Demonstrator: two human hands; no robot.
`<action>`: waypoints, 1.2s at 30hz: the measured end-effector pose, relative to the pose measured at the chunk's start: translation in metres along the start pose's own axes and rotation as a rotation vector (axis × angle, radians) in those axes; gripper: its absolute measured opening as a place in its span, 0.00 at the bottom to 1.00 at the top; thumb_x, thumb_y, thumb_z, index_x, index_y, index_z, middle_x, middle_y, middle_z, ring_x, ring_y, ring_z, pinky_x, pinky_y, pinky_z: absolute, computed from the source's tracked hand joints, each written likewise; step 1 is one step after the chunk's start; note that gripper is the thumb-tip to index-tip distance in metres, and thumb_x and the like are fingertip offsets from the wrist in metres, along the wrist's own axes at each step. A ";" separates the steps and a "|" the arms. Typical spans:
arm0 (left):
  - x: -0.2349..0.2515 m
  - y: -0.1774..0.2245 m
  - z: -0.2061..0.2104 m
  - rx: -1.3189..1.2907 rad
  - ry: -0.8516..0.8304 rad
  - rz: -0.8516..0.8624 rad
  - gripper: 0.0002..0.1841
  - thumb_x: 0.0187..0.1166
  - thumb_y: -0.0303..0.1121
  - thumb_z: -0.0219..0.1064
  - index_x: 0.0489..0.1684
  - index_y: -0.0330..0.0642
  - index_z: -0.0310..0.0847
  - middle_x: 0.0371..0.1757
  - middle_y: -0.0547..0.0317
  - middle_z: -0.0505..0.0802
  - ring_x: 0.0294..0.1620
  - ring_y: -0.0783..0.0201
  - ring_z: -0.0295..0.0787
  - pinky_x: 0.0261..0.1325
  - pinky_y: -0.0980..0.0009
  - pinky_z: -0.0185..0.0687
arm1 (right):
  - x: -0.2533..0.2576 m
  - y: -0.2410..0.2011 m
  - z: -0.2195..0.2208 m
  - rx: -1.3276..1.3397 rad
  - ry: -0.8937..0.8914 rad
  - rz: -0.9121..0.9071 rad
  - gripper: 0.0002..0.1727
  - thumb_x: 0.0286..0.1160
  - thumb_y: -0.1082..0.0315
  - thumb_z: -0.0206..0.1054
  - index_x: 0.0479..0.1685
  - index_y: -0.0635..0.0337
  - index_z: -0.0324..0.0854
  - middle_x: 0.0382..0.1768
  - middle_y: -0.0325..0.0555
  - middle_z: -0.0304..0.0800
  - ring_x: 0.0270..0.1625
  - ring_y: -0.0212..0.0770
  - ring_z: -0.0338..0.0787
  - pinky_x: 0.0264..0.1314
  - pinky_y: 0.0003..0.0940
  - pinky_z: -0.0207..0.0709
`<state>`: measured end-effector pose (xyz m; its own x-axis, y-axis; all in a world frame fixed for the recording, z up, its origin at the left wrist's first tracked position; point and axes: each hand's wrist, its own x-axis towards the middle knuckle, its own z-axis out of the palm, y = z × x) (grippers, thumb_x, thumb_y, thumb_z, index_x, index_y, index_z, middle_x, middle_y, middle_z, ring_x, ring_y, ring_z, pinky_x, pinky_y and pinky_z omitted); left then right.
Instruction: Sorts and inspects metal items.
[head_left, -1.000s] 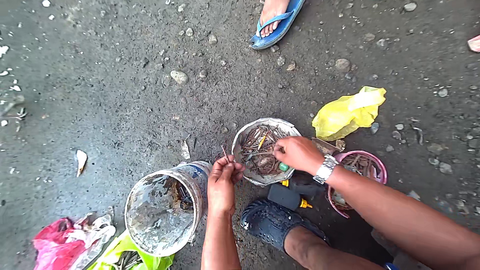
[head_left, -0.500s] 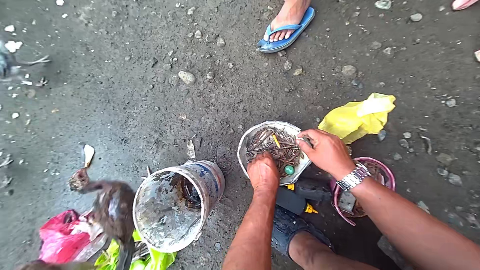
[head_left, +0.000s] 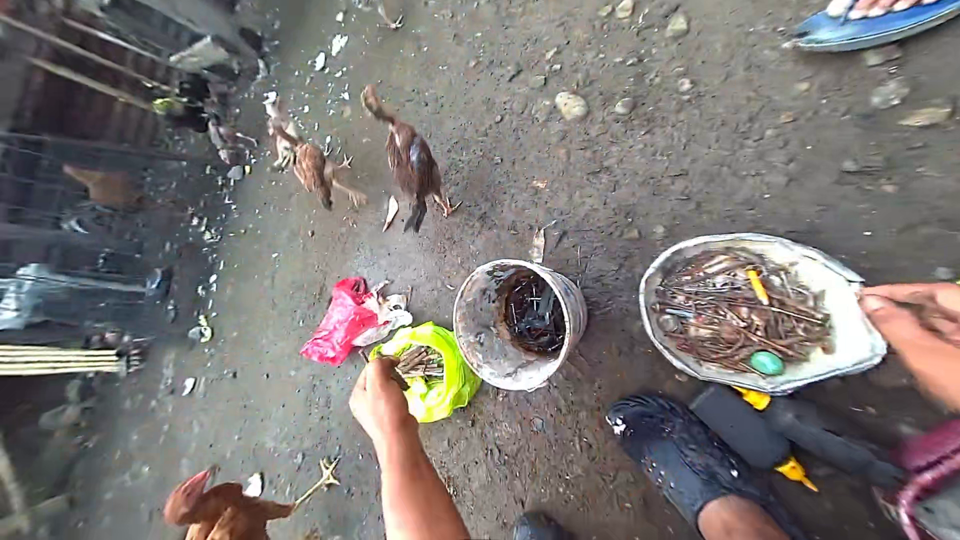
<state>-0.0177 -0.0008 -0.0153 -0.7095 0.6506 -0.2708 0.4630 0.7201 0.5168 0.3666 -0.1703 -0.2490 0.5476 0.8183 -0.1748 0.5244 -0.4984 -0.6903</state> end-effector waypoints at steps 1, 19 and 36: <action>0.034 -0.016 -0.005 0.103 -0.109 -0.160 0.14 0.90 0.30 0.55 0.53 0.27 0.82 0.42 0.45 0.87 0.41 0.57 0.80 0.53 0.63 0.78 | 0.000 0.001 0.001 -0.001 -0.002 -0.001 0.19 0.88 0.61 0.61 0.58 0.69 0.85 0.47 0.70 0.91 0.47 0.67 0.92 0.53 0.70 0.80; -0.063 -0.041 0.066 -0.659 -1.334 0.372 0.16 0.92 0.38 0.54 0.60 0.46 0.88 0.31 0.66 0.92 0.32 0.70 0.89 0.42 0.68 0.90 | -0.033 -0.063 0.017 1.536 -0.642 0.306 0.41 0.88 0.41 0.32 0.80 0.60 0.74 0.73 0.59 0.84 0.74 0.54 0.86 0.76 0.50 0.79; -0.138 -0.056 0.205 -0.461 -1.387 -0.287 0.19 0.94 0.30 0.49 0.65 0.22 0.80 0.50 0.34 0.95 0.50 0.47 0.97 0.58 0.55 0.93 | -0.041 -0.038 0.026 1.636 -0.651 0.342 0.42 0.89 0.41 0.27 0.83 0.60 0.71 0.78 0.59 0.78 0.76 0.50 0.82 0.77 0.47 0.75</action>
<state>0.1634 -0.0816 -0.1736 0.4361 0.3998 -0.8062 0.0059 0.8946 0.4469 0.3070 -0.1771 -0.2341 -0.0483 0.9213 -0.3858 -0.8797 -0.2221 -0.4205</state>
